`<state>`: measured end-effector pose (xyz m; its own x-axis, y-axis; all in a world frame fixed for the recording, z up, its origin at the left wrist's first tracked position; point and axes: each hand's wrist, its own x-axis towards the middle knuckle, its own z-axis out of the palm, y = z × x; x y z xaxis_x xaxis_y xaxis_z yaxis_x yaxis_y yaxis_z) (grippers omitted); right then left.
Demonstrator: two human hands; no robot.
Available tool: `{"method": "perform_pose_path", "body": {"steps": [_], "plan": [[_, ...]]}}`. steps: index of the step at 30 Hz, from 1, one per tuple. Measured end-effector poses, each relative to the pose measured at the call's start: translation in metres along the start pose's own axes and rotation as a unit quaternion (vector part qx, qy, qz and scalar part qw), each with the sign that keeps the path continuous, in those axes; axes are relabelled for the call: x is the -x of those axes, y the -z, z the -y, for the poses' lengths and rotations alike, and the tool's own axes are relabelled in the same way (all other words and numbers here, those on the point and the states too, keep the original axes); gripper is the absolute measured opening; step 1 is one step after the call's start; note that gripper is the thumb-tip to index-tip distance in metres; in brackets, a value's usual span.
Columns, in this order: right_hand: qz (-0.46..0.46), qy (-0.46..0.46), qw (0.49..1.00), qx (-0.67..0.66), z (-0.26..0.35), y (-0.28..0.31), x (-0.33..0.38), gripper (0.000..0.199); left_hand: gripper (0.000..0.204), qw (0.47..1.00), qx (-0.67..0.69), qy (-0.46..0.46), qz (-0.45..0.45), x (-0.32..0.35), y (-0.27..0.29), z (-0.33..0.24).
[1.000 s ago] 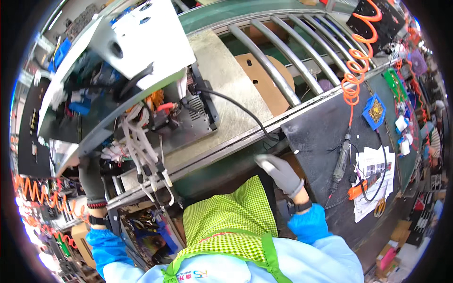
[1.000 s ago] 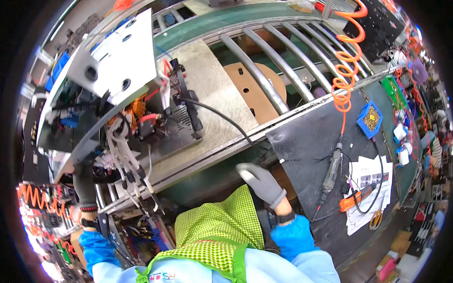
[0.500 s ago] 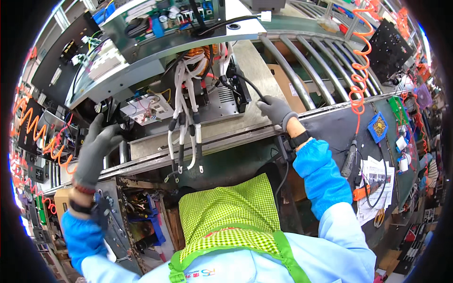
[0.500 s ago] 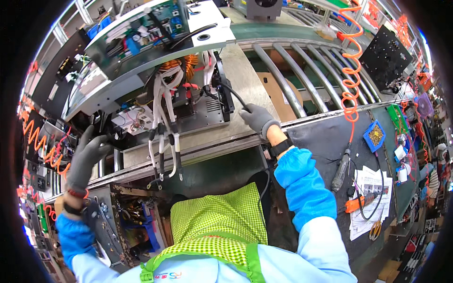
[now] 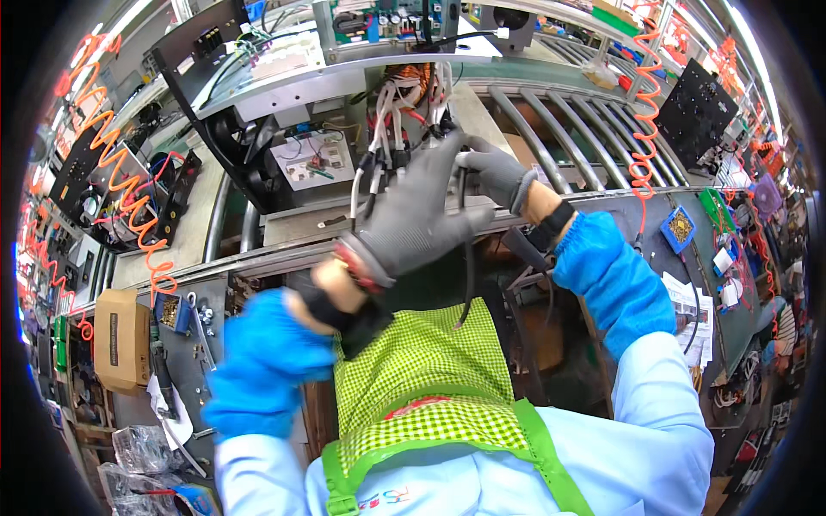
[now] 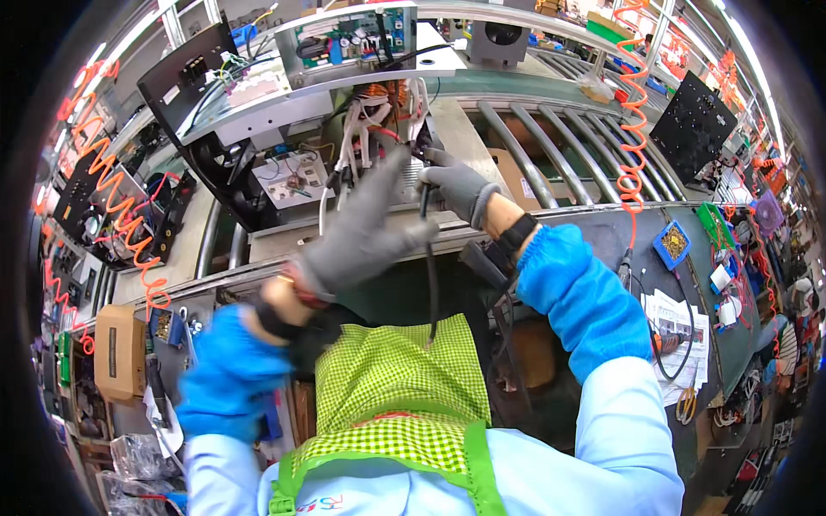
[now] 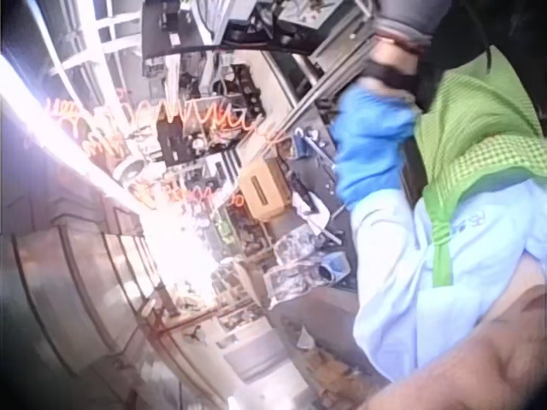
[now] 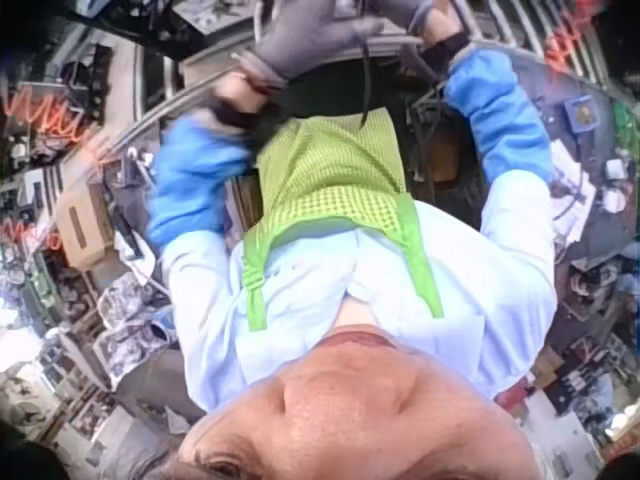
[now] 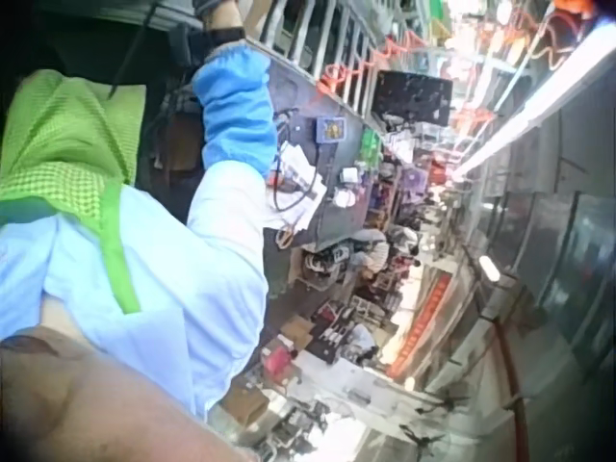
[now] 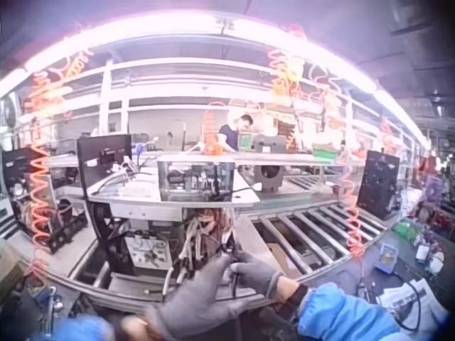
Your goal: Assembling the internal wiring and components of an electronic inverter unit on a factory conveyor line.
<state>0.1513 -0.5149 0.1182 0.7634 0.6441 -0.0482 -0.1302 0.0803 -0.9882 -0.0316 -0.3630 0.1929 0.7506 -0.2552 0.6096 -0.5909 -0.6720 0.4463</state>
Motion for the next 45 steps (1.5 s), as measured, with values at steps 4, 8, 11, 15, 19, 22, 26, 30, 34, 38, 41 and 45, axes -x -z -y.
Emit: {"method": "perform_pose_path", "body": {"steps": [4, 8, 11, 15, 19, 22, 26, 30, 34, 38, 41, 45], "plan": [[-0.041, 0.034, 0.992, -0.116, -0.001, -0.010, 0.005, 0.051, 0.059, 0.820, 0.495, 0.266, 0.113, 0.055, -0.117, 0.029], [-0.117, 0.085, 0.983, 0.115, 0.019, 0.022, 0.008, 0.048, 0.033, 0.877, 0.423, 0.209, 0.087, 0.072, -0.171, 0.032], [-0.178, 0.057, 0.958, 0.219, 0.034, 0.075, 0.015, 0.033, 0.028, 0.992, 0.095, 0.085, -0.020, 0.049, -0.168, 0.071], [-0.062, 0.122, 0.872, 0.469, 0.047, 0.123, 0.023, 0.035, 0.041, 0.988, -0.127, 0.051, -0.074, 0.007, -0.153, 0.142], [-0.003, 0.173, 0.641, 0.747, 0.046, 0.118, 0.014, 0.044, 0.043, 0.982, -0.121, 0.116, -0.085, 0.019, -0.164, 0.195], [0.102, 0.291, 0.551, 0.776, 0.037, 0.101, -0.004, 0.039, 0.043, 0.960, -0.003, 0.241, -0.141, 0.030, -0.168, 0.231], [0.106, 0.291, 0.564, 0.765, 0.046, 0.106, -0.035, 0.022, 0.042, 0.974, 0.054, 0.137, -0.172, 0.027, -0.174, 0.237], [0.062, 0.299, 0.613, 0.728, 0.073, 0.126, -0.046, 0.018, 0.045, 0.980, -0.125, 0.100, -0.118, 0.014, -0.189, 0.222], [0.135, 0.297, 0.530, 0.782, 0.058, 0.118, -0.043, 0.027, 0.032, 0.951, -0.034, 0.277, -0.131, 0.018, -0.188, 0.251], [0.144, 0.315, 0.499, 0.795, 0.015, 0.089, -0.046, 0.019, 0.035, 0.961, -0.070, 0.230, -0.134, 0.035, -0.177, 0.287], [0.098, 0.298, 0.498, 0.808, -0.023, 0.059, -0.051, 0.007, 0.037, 0.962, -0.076, 0.229, -0.126, 0.041, -0.172, 0.292], [0.051, 0.309, 0.541, 0.781, -0.088, 0.009, -0.077, 0.009, 0.041, 0.963, -0.086, 0.229, -0.116, 0.042, -0.162, 0.287]]}}
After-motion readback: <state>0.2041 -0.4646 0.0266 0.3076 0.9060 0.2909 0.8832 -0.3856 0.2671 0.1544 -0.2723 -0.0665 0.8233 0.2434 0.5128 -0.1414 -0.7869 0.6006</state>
